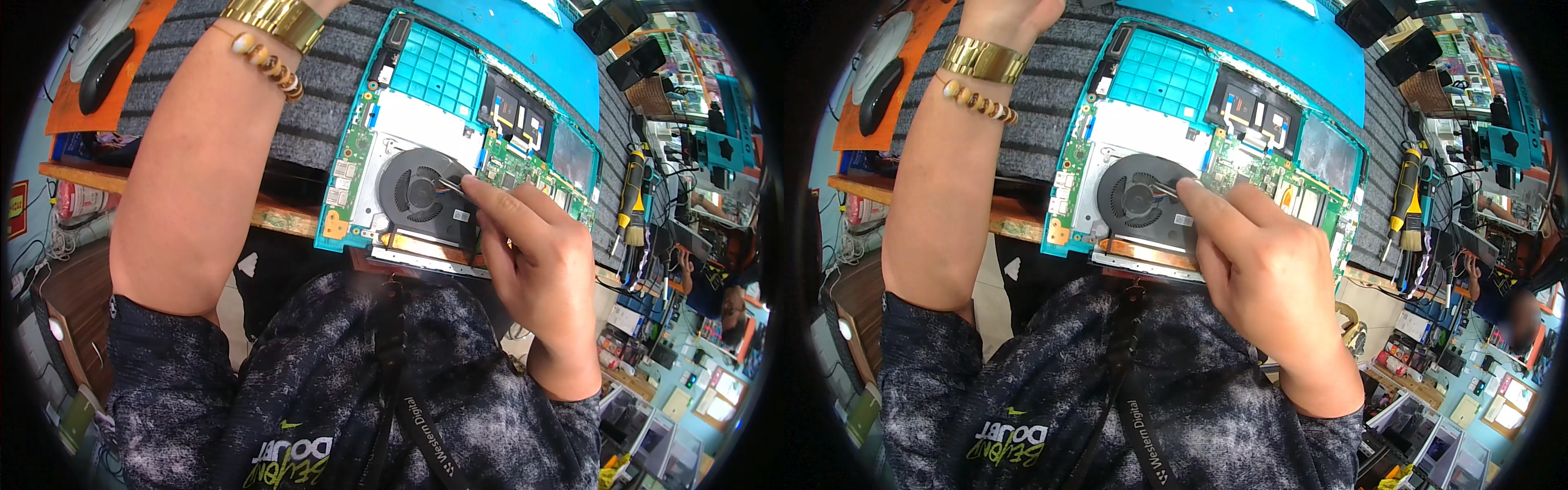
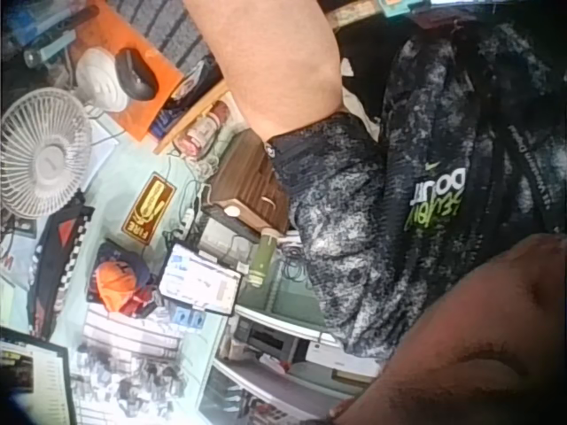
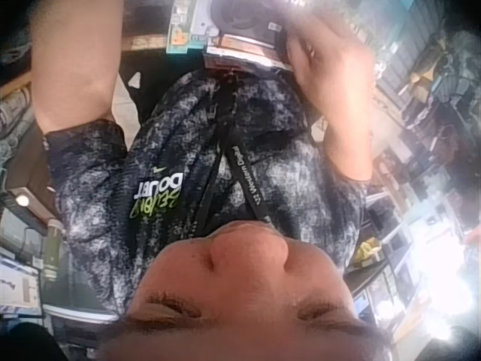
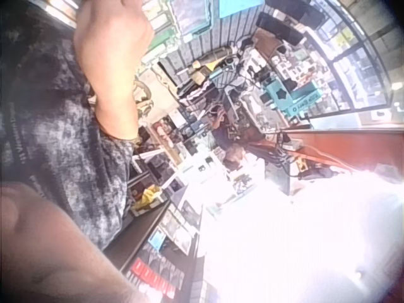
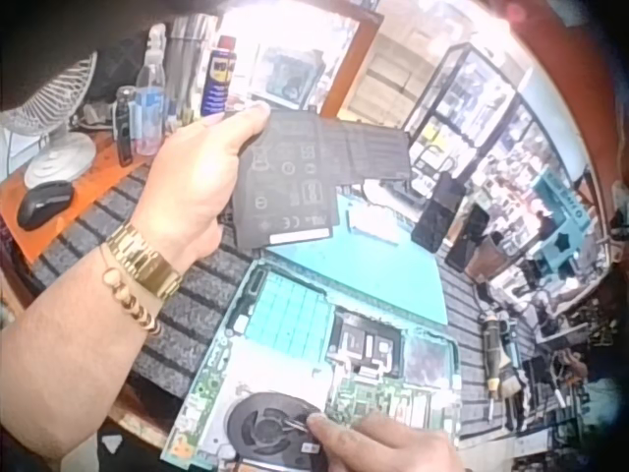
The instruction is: The person repairs a laptop by using a screwdriver and tweezers to secure internal components, brushes dust off a battery, and aligns the battery and a speaker within the laptop chassis.
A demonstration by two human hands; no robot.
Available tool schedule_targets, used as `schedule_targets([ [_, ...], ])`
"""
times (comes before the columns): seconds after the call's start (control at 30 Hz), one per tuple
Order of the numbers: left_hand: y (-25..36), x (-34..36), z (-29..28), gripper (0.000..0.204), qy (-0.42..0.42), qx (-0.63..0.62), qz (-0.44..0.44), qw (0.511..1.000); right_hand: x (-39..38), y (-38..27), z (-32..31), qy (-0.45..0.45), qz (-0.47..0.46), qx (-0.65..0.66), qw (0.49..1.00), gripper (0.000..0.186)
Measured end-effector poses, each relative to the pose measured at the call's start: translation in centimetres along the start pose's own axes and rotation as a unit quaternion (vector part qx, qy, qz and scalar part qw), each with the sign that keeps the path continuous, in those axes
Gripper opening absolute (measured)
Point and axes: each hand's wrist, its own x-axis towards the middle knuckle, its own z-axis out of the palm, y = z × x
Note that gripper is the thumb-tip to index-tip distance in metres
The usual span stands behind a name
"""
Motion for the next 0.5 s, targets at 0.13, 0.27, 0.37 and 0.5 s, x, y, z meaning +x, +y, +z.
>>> schedule_targets([
  [0.13,0.5,0.9,0.6,0.034,0.066,0.012,-0.079,0.995,-0.1,-0.2,0.2,-0.004,-0.004,0.015,1.0,0.037],
  [0.27,0.5,0.9,0.7,0.034,0.07,0.02,-0.076,0.994,0.0,-0.3,0.3,0.0,-0.007,-0.004,1.0,0.035],
  [0.37,0.1,-0.3,0.5,0.034,0.033,0.007,-0.018,0.999,0.0,-0.2,0.4,0.002,-0.008,-0.003,1.0,0.035],
  [0.5,0.6,0.9,0.8,0.033,0.081,0.022,-0.085,0.993,0.2,-0.4,0.4,0.001,-0.013,0.005,1.0,0.034],
])
